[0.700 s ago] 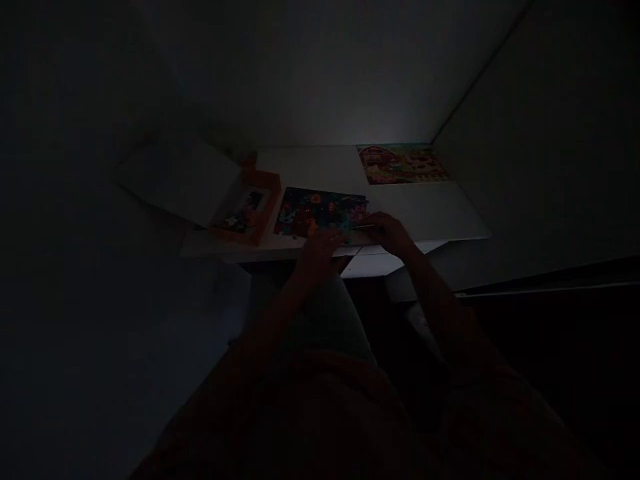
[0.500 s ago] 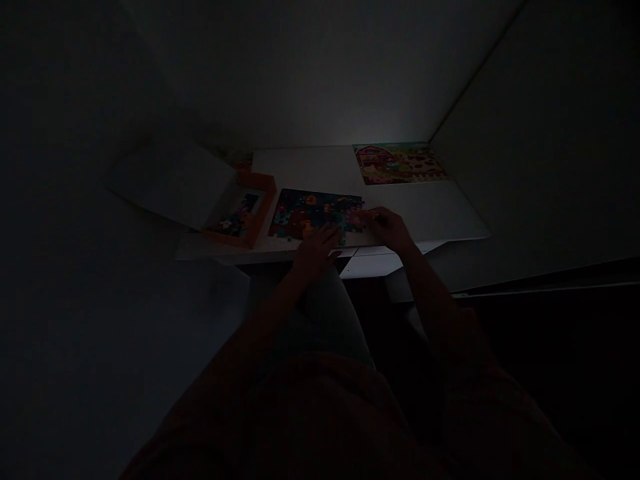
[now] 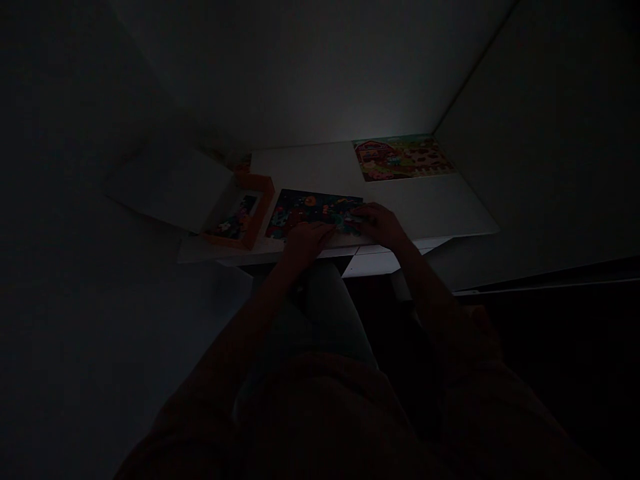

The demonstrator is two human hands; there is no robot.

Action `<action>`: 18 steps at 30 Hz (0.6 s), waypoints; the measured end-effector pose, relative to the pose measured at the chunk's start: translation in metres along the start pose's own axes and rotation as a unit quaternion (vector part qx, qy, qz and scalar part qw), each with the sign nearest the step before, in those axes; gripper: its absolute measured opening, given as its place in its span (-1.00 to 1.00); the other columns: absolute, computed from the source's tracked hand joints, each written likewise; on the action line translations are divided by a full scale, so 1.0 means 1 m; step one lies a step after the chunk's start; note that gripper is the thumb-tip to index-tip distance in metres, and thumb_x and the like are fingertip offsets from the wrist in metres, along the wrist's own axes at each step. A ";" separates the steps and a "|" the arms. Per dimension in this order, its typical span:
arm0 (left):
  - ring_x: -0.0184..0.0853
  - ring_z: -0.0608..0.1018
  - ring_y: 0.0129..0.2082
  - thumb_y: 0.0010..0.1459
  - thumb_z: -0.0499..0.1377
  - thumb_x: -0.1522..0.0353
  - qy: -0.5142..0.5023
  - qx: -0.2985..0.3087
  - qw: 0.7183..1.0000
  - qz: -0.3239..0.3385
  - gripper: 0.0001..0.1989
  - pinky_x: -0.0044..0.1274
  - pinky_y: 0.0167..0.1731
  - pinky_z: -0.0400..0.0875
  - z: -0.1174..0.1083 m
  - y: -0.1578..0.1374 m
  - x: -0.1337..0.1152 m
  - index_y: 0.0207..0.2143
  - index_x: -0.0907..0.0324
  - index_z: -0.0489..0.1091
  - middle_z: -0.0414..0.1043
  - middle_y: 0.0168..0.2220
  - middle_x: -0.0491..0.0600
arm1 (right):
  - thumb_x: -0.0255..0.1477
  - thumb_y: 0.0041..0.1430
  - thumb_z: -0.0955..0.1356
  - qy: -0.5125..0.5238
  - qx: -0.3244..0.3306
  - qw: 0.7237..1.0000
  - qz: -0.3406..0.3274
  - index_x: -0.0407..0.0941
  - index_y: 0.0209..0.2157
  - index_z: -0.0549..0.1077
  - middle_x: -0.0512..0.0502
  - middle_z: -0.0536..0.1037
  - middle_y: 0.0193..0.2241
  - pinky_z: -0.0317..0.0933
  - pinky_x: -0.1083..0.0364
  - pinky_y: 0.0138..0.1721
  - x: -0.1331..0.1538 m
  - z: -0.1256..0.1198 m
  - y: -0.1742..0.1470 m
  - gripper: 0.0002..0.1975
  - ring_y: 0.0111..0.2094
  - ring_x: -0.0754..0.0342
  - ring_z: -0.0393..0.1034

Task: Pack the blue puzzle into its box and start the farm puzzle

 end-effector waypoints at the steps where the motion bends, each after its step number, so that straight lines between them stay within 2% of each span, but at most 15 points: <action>1: 0.04 0.86 0.22 0.77 0.24 0.22 -0.005 -0.003 1.000 -0.010 -0.64 -0.17 0.28 0.71 -0.002 0.004 0.001 0.34 0.08 0.79 0.83 0.26 0.12 | -0.07 0.38 0.55 -0.003 0.020 1.000 -0.008 0.13 0.10 0.84 -0.22 0.83 0.23 0.47 -0.50 0.52 0.000 0.002 0.000 -0.64 0.34 -0.41 0.68; 3: 0.03 0.85 0.24 0.76 0.27 0.20 -0.019 -0.010 0.999 -0.033 -0.65 -0.19 0.30 0.70 -0.006 0.011 0.003 0.31 0.11 0.79 0.82 0.27 0.14 | -0.06 0.34 0.61 -0.013 0.053 0.998 -0.029 0.15 0.12 0.84 -0.21 0.80 0.31 0.40 -0.54 0.58 0.000 0.004 -0.002 -0.62 0.42 -0.44 0.62; 6: 0.01 0.84 0.26 0.76 0.26 0.17 -0.034 -0.036 0.998 -0.049 -0.65 -0.20 0.32 0.69 -0.017 0.019 0.004 0.27 0.10 0.80 0.82 0.26 0.15 | -0.04 0.24 0.72 -0.029 0.070 0.996 -0.056 0.13 0.16 0.83 -0.26 0.74 0.39 0.37 -0.55 0.59 -0.002 0.004 -0.004 -0.49 0.46 -0.49 0.58; 9: -0.02 0.81 0.28 0.74 0.25 0.22 -0.047 -0.088 0.994 -0.054 -0.67 -0.22 0.35 0.68 -0.049 0.018 0.013 0.28 0.04 0.80 0.81 0.27 0.11 | -0.04 0.30 0.72 -0.038 0.064 0.995 -0.063 0.14 0.18 0.83 -0.25 0.76 0.38 0.38 -0.54 0.58 -0.004 0.004 -0.005 -0.51 0.45 -0.48 0.60; 12: -0.01 0.76 0.31 0.71 0.24 0.24 -0.031 -0.143 0.985 -0.089 -0.62 -0.22 0.43 0.62 -0.100 0.001 0.040 0.33 0.06 0.79 0.78 0.31 0.13 | -0.06 0.37 0.70 -0.042 0.059 0.995 -0.068 0.16 0.16 0.83 -0.22 0.78 0.36 0.39 -0.56 0.56 -0.004 0.005 -0.006 -0.60 0.42 -0.47 0.63; 14: 0.04 0.73 0.30 0.71 0.23 0.16 -0.013 -0.193 0.972 -0.132 -0.59 -0.18 0.44 0.60 -0.137 -0.019 0.066 0.29 0.12 0.79 0.76 0.28 0.16 | -0.06 0.36 0.71 -0.042 0.052 0.995 -0.068 0.17 0.14 0.84 -0.20 0.79 0.36 0.42 -0.55 0.54 -0.006 0.005 -0.006 -0.61 0.41 -0.47 0.64; 16: 0.04 0.72 0.32 0.69 0.20 0.12 0.005 -0.204 0.963 -0.174 -0.55 -0.15 0.49 0.58 -0.161 -0.039 0.094 0.31 0.10 0.77 0.73 0.32 0.17 | -0.05 0.35 0.71 -0.037 0.046 0.996 -0.071 0.17 0.13 0.84 -0.22 0.79 0.34 0.43 -0.56 0.53 -0.007 0.005 -0.006 -0.61 0.39 -0.48 0.66; 18: 0.10 0.72 0.27 0.65 0.15 0.13 0.032 -0.207 0.955 -0.211 -0.52 -0.04 0.52 0.56 -0.173 -0.058 0.117 0.28 0.14 0.76 0.73 0.28 0.23 | -0.03 0.36 0.70 -0.030 0.043 0.996 -0.075 0.15 0.11 0.83 -0.24 0.80 0.33 0.44 -0.56 0.52 -0.008 0.005 -0.005 -0.62 0.38 -0.48 0.67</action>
Point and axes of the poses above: each hand's wrist, its own y-axis towards the middle knuckle, its own z-axis out of the palm, x = y × z, the point moved 7 cm from there along y, towards the middle knuckle
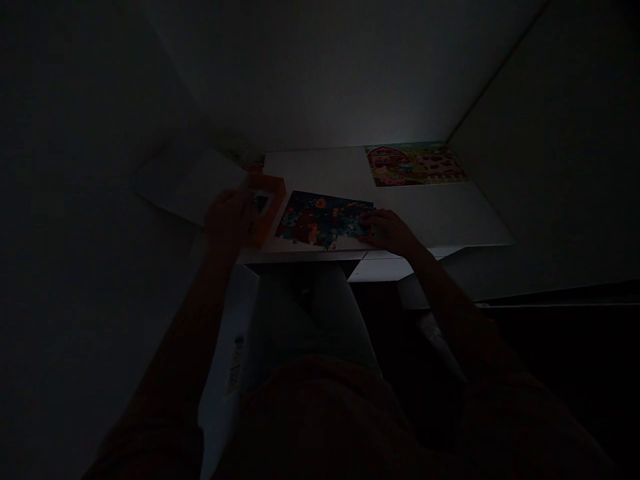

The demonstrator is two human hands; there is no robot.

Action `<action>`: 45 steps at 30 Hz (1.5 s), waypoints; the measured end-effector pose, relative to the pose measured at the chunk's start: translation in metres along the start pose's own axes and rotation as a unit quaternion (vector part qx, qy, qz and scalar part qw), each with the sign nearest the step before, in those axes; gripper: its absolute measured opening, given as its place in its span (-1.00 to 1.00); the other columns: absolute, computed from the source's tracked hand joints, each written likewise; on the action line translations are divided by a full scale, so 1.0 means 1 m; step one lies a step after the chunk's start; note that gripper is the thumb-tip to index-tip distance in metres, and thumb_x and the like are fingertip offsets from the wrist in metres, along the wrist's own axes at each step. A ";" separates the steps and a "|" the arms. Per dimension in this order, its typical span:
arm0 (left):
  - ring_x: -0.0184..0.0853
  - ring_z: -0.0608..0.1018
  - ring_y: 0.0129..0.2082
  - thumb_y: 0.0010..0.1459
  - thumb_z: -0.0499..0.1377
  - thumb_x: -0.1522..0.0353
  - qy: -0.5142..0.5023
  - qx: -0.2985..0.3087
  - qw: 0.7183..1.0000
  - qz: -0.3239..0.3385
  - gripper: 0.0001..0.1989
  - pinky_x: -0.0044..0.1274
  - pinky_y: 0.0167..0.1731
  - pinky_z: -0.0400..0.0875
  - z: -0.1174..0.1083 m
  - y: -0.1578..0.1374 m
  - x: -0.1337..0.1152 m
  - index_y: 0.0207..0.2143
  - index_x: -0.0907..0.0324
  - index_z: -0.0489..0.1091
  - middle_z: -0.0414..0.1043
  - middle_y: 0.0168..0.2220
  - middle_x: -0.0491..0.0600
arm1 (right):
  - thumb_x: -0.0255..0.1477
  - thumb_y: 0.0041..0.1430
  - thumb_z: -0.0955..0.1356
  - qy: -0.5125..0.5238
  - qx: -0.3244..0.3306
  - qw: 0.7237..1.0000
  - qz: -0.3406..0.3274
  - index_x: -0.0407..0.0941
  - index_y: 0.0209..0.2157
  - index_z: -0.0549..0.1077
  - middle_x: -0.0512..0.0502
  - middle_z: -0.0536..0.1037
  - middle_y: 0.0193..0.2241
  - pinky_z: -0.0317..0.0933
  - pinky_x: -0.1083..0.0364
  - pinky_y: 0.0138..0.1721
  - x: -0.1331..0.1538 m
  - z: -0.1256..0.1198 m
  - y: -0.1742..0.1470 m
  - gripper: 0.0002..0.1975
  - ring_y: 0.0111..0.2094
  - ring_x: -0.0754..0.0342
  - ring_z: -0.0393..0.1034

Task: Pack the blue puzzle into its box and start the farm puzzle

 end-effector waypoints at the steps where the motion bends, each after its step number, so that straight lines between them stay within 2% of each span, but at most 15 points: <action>1: 0.12 0.72 0.28 0.62 0.14 0.16 0.013 0.011 1.000 -0.012 -0.52 0.01 0.53 0.55 -0.002 -0.003 0.011 0.27 0.15 0.76 0.73 0.28 0.25 | -0.03 0.36 0.69 0.001 0.000 1.000 0.001 0.15 0.10 0.83 -0.25 0.79 0.32 0.44 -0.57 0.52 0.000 0.000 0.000 -0.63 0.38 -0.48 0.66; 3: 0.16 0.71 0.33 0.52 0.18 0.22 0.031 0.047 0.998 -0.032 -0.55 0.06 0.55 0.53 0.003 -0.012 0.026 0.25 0.13 0.75 0.72 0.35 0.24 | -0.02 0.36 0.69 -0.006 0.003 1.000 0.011 0.17 0.10 0.81 -0.25 0.79 0.32 0.42 -0.58 0.54 -0.002 0.000 0.000 -0.62 0.40 -0.50 0.64; 5: 0.19 0.67 0.41 0.44 0.27 0.26 0.039 0.064 0.997 -0.033 -0.56 0.08 0.59 0.48 0.010 -0.024 0.025 0.25 0.10 0.74 0.68 0.43 0.22 | 0.01 0.32 0.70 -0.031 -0.002 0.999 0.027 0.18 0.15 0.79 -0.26 0.76 0.36 0.37 -0.63 0.57 -0.003 0.001 0.000 -0.55 0.44 -0.54 0.60; 9: 0.17 0.62 0.50 0.53 0.27 0.24 0.027 0.005 0.998 0.061 -0.58 0.09 0.64 0.41 0.027 -0.056 -0.020 0.31 0.15 0.69 0.68 0.42 0.25 | 0.15 0.21 0.74 -0.100 -0.035 0.993 0.050 0.12 0.35 0.73 -0.37 0.66 0.50 0.29 -0.70 0.56 -0.005 0.000 0.000 -0.22 0.53 -0.68 0.50; 11: 0.08 0.65 0.51 0.57 0.26 0.25 -0.003 0.058 0.987 0.147 -0.57 0.00 0.60 0.51 0.057 -0.075 -0.053 0.39 0.07 0.65 0.69 0.43 0.18 | 0.20 0.22 0.72 -0.122 -0.030 0.991 0.055 0.12 0.42 0.71 -0.36 0.62 0.55 0.29 -0.70 0.54 -0.007 0.003 0.000 -0.14 0.55 -0.69 0.48; 13: 0.06 0.63 0.56 0.57 0.35 0.21 -0.037 0.143 0.964 0.221 -0.45 -0.05 0.59 0.55 0.094 -0.093 -0.082 0.51 0.13 0.59 0.63 0.52 0.22 | 0.22 0.29 0.68 -0.131 -0.016 0.990 0.053 0.16 0.45 0.70 -0.29 0.62 0.57 0.32 -0.67 0.53 -0.009 0.007 0.000 -0.17 0.54 -0.64 0.49; 16: 0.12 0.42 0.74 0.56 0.45 0.15 -0.024 0.208 0.951 0.226 -0.29 0.01 0.75 0.36 0.141 -0.107 -0.098 0.63 0.15 0.51 0.44 0.68 0.22 | 0.26 0.37 0.62 -0.144 -0.006 0.989 0.046 0.15 0.45 0.71 -0.28 0.65 0.55 0.37 -0.61 0.51 -0.011 0.008 0.001 -0.20 0.52 -0.59 0.53; 19: 0.08 0.44 0.74 0.65 0.39 0.19 0.006 0.204 0.956 0.212 -0.41 0.02 0.79 0.27 0.163 -0.109 -0.098 0.61 0.10 0.57 0.47 0.67 0.12 | 0.30 0.39 0.60 -0.157 0.002 0.987 0.041 0.10 0.47 0.70 -0.33 0.65 0.55 0.38 -0.60 0.51 -0.011 0.007 0.000 -0.16 0.51 -0.58 0.52; 22: 0.00 0.55 0.66 0.74 0.28 0.22 0.000 0.174 0.961 0.214 -0.57 -0.01 0.73 0.40 0.162 -0.108 -0.098 0.50 0.00 0.68 0.62 0.55 0.03 | 0.32 0.39 0.60 -0.161 0.008 0.986 0.037 0.12 0.47 0.70 -0.33 0.65 0.54 0.37 -0.61 0.50 -0.007 0.007 0.000 -0.16 0.52 -0.58 0.51; 25: -0.02 0.68 0.53 0.75 0.29 0.20 -0.022 0.164 0.961 0.222 -0.64 -0.05 0.60 0.56 0.154 -0.103 -0.100 0.41 -0.01 0.75 0.72 0.45 0.03 | 0.31 0.41 0.59 -0.155 0.006 0.987 0.040 0.13 0.45 0.71 -0.31 0.65 0.55 0.37 -0.61 0.50 -0.003 0.006 0.001 -0.18 0.52 -0.59 0.51; 29: -0.06 0.84 0.23 0.78 0.25 0.19 -0.012 0.169 0.963 0.208 -0.65 -0.21 0.24 0.74 0.145 -0.086 -0.104 0.35 0.00 0.80 0.81 0.30 0.07 | 0.27 0.42 0.60 -0.149 0.009 0.988 0.046 0.14 0.46 0.70 -0.29 0.65 0.56 0.38 -0.62 0.51 -0.002 0.006 0.002 -0.22 0.53 -0.58 0.52; 32: -0.07 0.85 0.11 0.79 0.23 0.17 0.008 0.178 0.963 0.201 -0.64 -0.28 0.09 0.72 0.140 -0.071 -0.108 0.30 -0.01 0.82 0.84 0.21 0.07 | 0.25 0.42 0.60 -0.159 0.010 0.986 0.046 0.11 0.45 0.71 -0.29 0.65 0.56 0.39 -0.59 0.51 -0.001 0.005 0.002 -0.22 0.53 -0.58 0.52; 36: -0.06 0.84 0.14 0.78 0.24 0.17 0.009 0.173 0.965 0.196 -0.65 -0.30 0.10 0.68 0.134 -0.056 -0.114 0.29 0.03 0.81 0.84 0.21 0.08 | 0.23 0.42 0.61 -0.167 0.016 0.984 0.053 0.11 0.45 0.71 -0.29 0.64 0.56 0.40 -0.59 0.50 -0.002 0.006 0.002 -0.22 0.54 -0.60 0.52; 42: -0.08 0.84 0.07 0.79 0.24 0.14 0.027 0.168 0.963 0.207 -0.64 -0.32 0.00 0.61 0.127 -0.035 -0.129 0.30 0.01 0.79 0.82 0.23 0.09 | 0.21 0.32 0.68 -0.160 0.000 0.986 0.038 0.12 0.54 0.65 -0.32 0.64 0.56 0.38 -0.63 0.52 0.004 0.005 0.001 -0.09 0.54 -0.62 0.51; 45: -0.07 0.83 0.06 0.79 0.23 0.12 0.029 0.166 0.965 0.201 -0.63 -0.34 0.00 0.59 0.122 -0.020 -0.137 0.29 0.06 0.78 0.81 0.24 0.10 | 0.12 0.41 0.65 -0.162 -0.005 0.986 0.029 0.13 0.50 0.68 -0.28 0.67 0.54 0.43 -0.58 0.52 0.005 0.006 0.002 -0.23 0.51 -0.56 0.56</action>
Point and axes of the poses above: each hand's wrist, its own y-axis towards the middle knuckle, its own z-axis out of the palm, x = y × z, the point moved 7 cm from there along y, towards the middle knuckle
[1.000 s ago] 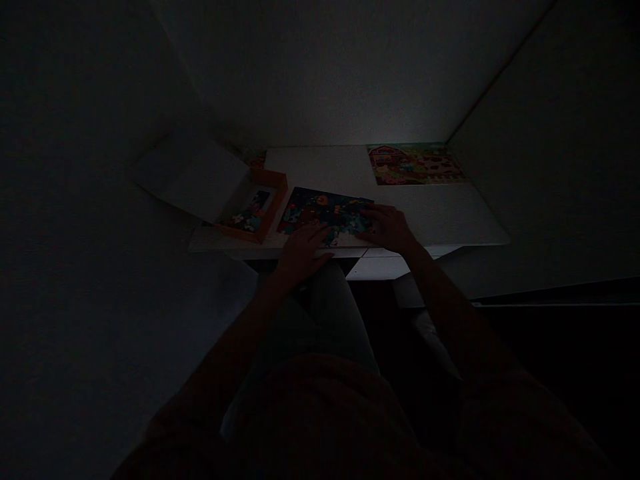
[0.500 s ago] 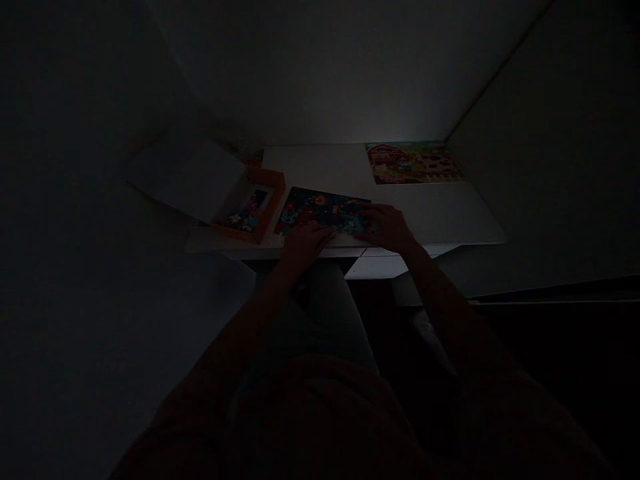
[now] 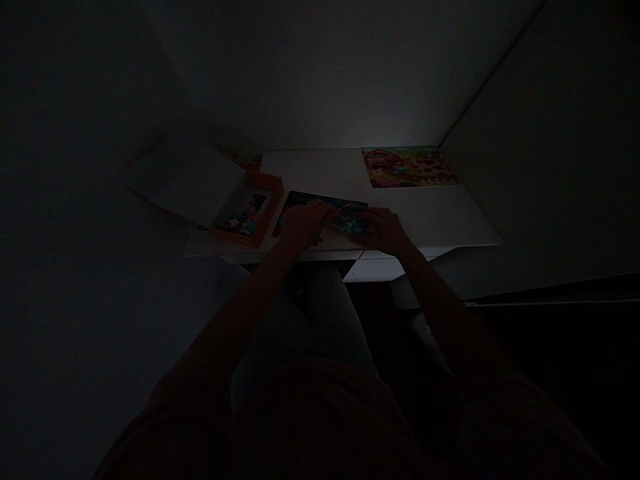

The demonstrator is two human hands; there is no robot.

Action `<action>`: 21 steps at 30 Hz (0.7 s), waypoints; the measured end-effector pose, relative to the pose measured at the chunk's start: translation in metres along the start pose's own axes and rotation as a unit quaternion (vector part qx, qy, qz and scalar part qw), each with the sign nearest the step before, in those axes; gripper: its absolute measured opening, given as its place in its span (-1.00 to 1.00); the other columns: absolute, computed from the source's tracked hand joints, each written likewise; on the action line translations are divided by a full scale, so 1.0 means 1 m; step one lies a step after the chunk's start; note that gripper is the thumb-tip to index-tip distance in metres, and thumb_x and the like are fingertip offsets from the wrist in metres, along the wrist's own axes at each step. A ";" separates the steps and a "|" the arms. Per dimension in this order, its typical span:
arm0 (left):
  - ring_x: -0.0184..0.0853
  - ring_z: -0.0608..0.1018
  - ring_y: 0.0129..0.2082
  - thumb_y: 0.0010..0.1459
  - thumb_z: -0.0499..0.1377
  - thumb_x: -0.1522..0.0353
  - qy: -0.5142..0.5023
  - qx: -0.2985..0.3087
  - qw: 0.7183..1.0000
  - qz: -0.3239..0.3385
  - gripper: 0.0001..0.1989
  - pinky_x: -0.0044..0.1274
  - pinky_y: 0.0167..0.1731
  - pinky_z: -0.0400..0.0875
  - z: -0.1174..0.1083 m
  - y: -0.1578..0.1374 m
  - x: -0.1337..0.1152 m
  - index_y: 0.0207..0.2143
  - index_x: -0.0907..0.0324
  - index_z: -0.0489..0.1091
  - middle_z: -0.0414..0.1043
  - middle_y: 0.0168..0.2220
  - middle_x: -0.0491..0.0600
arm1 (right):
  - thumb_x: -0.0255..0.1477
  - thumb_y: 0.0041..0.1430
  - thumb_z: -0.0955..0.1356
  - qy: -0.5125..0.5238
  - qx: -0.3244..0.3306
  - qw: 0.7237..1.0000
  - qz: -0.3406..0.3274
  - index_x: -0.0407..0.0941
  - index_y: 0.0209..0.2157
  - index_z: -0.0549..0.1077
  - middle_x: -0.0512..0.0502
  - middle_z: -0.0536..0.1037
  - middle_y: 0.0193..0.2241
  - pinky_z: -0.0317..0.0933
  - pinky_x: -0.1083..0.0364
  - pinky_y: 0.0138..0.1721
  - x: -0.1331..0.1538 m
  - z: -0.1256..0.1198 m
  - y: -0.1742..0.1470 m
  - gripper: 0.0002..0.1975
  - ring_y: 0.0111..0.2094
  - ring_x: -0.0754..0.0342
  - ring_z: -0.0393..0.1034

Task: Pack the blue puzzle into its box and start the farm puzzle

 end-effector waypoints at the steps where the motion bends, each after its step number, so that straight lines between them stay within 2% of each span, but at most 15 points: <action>1: -0.08 0.82 0.07 0.79 0.23 0.14 -0.002 -0.001 1.000 0.000 -0.64 -0.35 0.02 0.58 -0.004 0.005 -0.001 0.28 0.07 0.78 0.81 0.24 0.10 | 0.10 0.45 0.63 0.000 0.000 1.000 -0.003 0.14 0.47 0.71 -0.27 0.68 0.53 0.44 -0.57 0.51 0.000 0.001 0.000 -0.30 0.50 -0.53 0.58; 4: -0.11 0.79 0.12 0.79 0.22 0.21 -0.011 -0.009 1.000 -0.001 -0.68 -0.37 0.11 0.58 -0.015 0.015 0.002 0.24 0.07 0.77 0.78 0.24 0.10 | 0.04 0.54 0.56 -0.001 -0.005 1.000 -0.005 0.17 0.40 0.76 -0.21 0.73 0.49 0.49 -0.57 0.48 0.000 0.001 0.002 -0.46 0.47 -0.47 0.63; 7: -0.12 0.77 0.18 0.77 0.22 0.28 -0.022 -0.047 0.999 -0.016 -0.71 -0.36 0.20 0.60 -0.034 0.015 0.020 0.23 0.07 0.77 0.76 0.24 0.11 | 0.00 0.57 0.53 -0.003 -0.012 1.000 -0.003 0.17 0.38 0.77 -0.19 0.76 0.46 0.52 -0.54 0.47 0.000 0.000 0.003 -0.50 0.46 -0.44 0.65; 9: -0.13 0.77 0.21 0.76 0.22 0.29 -0.034 -0.094 0.994 -0.031 -0.71 -0.33 0.25 0.62 -0.054 0.005 0.042 0.20 0.10 0.78 0.76 0.22 0.12 | -0.04 0.57 0.52 0.001 -0.010 1.000 -0.004 0.14 0.38 0.78 -0.21 0.77 0.45 0.53 -0.52 0.47 0.000 -0.001 0.003 -0.51 0.44 -0.43 0.66; 11: -0.12 0.77 0.21 0.77 0.20 0.21 -0.045 -0.160 0.985 -0.042 -0.65 -0.26 0.32 0.64 -0.078 -0.013 0.072 0.20 0.14 0.78 0.76 0.22 0.13 | -0.10 0.57 0.52 0.008 -0.009 1.000 -0.004 0.13 0.39 0.78 -0.20 0.77 0.45 0.54 -0.51 0.47 0.000 -0.002 0.003 -0.52 0.43 -0.42 0.68; 14: -0.09 0.74 0.20 0.81 0.01 -0.04 0.017 -0.226 0.968 -0.106 -0.37 -0.13 0.28 0.67 -0.107 -0.048 0.128 0.24 0.14 0.77 0.75 0.24 0.15 | -0.18 0.56 0.50 0.019 -0.010 1.000 -0.008 0.11 0.41 0.77 -0.19 0.77 0.45 0.54 -0.50 0.49 -0.001 -0.002 0.002 -0.51 0.43 -0.41 0.69; 16: -0.03 0.74 0.27 0.78 -0.03 -0.12 0.028 -0.196 0.970 -0.141 -0.33 -0.07 0.37 0.65 -0.108 -0.067 0.159 0.24 0.05 0.76 0.74 0.28 0.16 | -0.19 0.58 0.48 0.021 -0.010 1.000 -0.006 0.10 0.41 0.76 -0.21 0.77 0.44 0.53 -0.51 0.49 -0.001 -0.003 0.001 -0.51 0.45 -0.41 0.68; 18: 0.09 0.76 0.26 0.70 0.03 -0.08 0.038 -0.153 0.977 -0.147 -0.38 0.04 0.39 0.67 -0.099 -0.081 0.170 0.22 0.08 0.75 0.75 0.25 0.23 | -0.17 0.60 0.45 0.024 -0.009 1.000 0.001 0.09 0.42 0.76 -0.22 0.77 0.44 0.53 -0.52 0.50 -0.001 -0.004 0.001 -0.52 0.46 -0.41 0.67; 19: 0.12 0.76 0.28 0.66 0.09 -0.02 0.040 -0.148 0.979 -0.138 -0.45 0.06 0.39 0.67 -0.093 -0.087 0.166 0.24 0.10 0.73 0.75 0.26 0.24 | -0.16 0.62 0.44 0.025 -0.007 1.000 0.006 0.10 0.41 0.76 -0.22 0.77 0.45 0.52 -0.52 0.51 -0.001 -0.004 0.001 -0.52 0.46 -0.41 0.67; 21: 0.12 0.75 0.34 0.59 0.19 0.15 0.049 -0.163 0.979 -0.110 -0.56 0.07 0.43 0.66 -0.081 -0.095 0.143 0.29 0.13 0.70 0.73 0.33 0.24 | -0.12 0.64 0.42 0.029 0.000 0.999 0.014 0.10 0.41 0.77 -0.21 0.77 0.44 0.51 -0.52 0.53 0.001 -0.006 0.002 -0.52 0.45 -0.42 0.68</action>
Point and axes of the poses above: each hand's wrist, its own y-axis towards the middle knuckle, its own z-axis out of the palm, x = y × z, the point moved 7 cm from there along y, towards the middle knuckle
